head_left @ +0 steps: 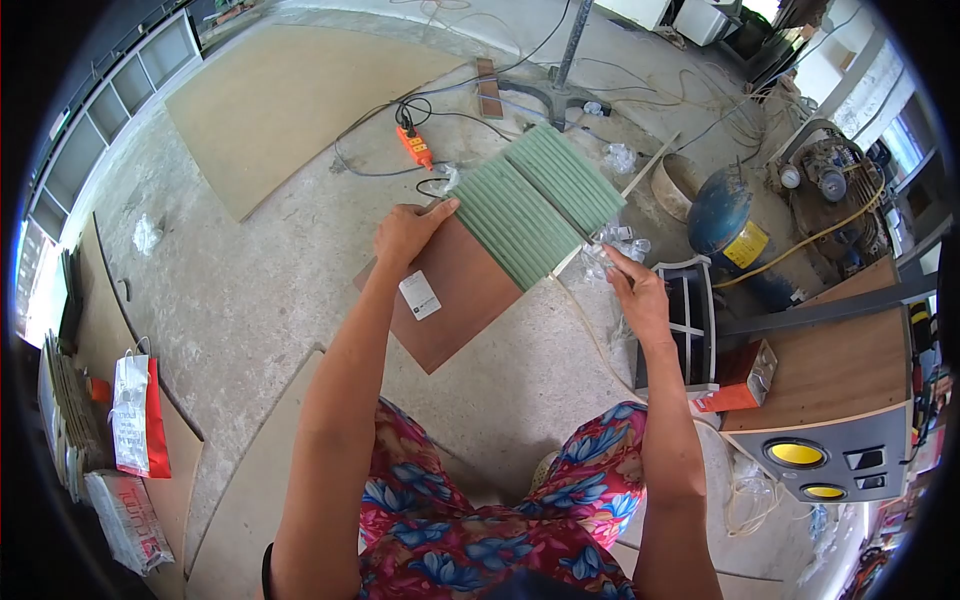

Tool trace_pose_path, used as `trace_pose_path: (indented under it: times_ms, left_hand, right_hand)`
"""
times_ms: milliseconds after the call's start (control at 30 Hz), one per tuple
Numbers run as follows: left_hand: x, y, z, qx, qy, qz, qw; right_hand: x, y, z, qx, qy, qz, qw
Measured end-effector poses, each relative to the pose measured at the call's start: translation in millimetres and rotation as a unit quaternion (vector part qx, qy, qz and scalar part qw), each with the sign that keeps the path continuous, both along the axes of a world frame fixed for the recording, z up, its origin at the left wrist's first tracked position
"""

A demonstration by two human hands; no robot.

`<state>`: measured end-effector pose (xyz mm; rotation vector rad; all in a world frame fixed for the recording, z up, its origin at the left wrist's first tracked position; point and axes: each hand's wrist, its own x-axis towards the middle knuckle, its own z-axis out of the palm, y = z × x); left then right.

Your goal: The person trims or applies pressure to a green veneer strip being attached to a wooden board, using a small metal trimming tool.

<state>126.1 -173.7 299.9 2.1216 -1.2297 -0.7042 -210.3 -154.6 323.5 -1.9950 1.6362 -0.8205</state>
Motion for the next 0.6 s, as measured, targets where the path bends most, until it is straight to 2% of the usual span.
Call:
trace_pose_path:
  times_ms: [67,200,300,367,400,500,533,600]
  left_hand:
    - [-7,0,-1,-0.016,-0.012,0.001,1.0]
    - [15,0,1,0.026,0.045,-0.002,0.999]
    - [28,-3,-20,0.018,0.053,0.005,0.998]
    - [10,-1,-18,-0.01,-0.002,0.0,1.0]
    - [2,0,-15,-0.028,-0.028,-0.001,0.999]
    - [6,3,0,-0.02,0.016,0.008,1.0]
    - [15,0,-2,-0.016,0.016,0.015,1.0]
    - [34,1,-16,0.001,0.016,0.033,0.999]
  right_hand:
    - [9,-2,-3,-0.034,0.013,0.003,0.999]
    - [-16,-2,-9,0.0,-0.024,0.019,1.0]
    - [-20,1,-14,0.027,-0.011,0.022,0.999]
    - [1,-3,-8,0.0,0.018,0.016,1.0]
    - [10,-3,-9,0.026,-0.02,0.014,0.999]
    - [-5,5,-1,0.01,-0.017,0.016,1.0]
    - [-18,8,1,0.083,-0.019,0.008,0.996]
    - [-33,14,9,0.068,-0.031,0.025,0.997]
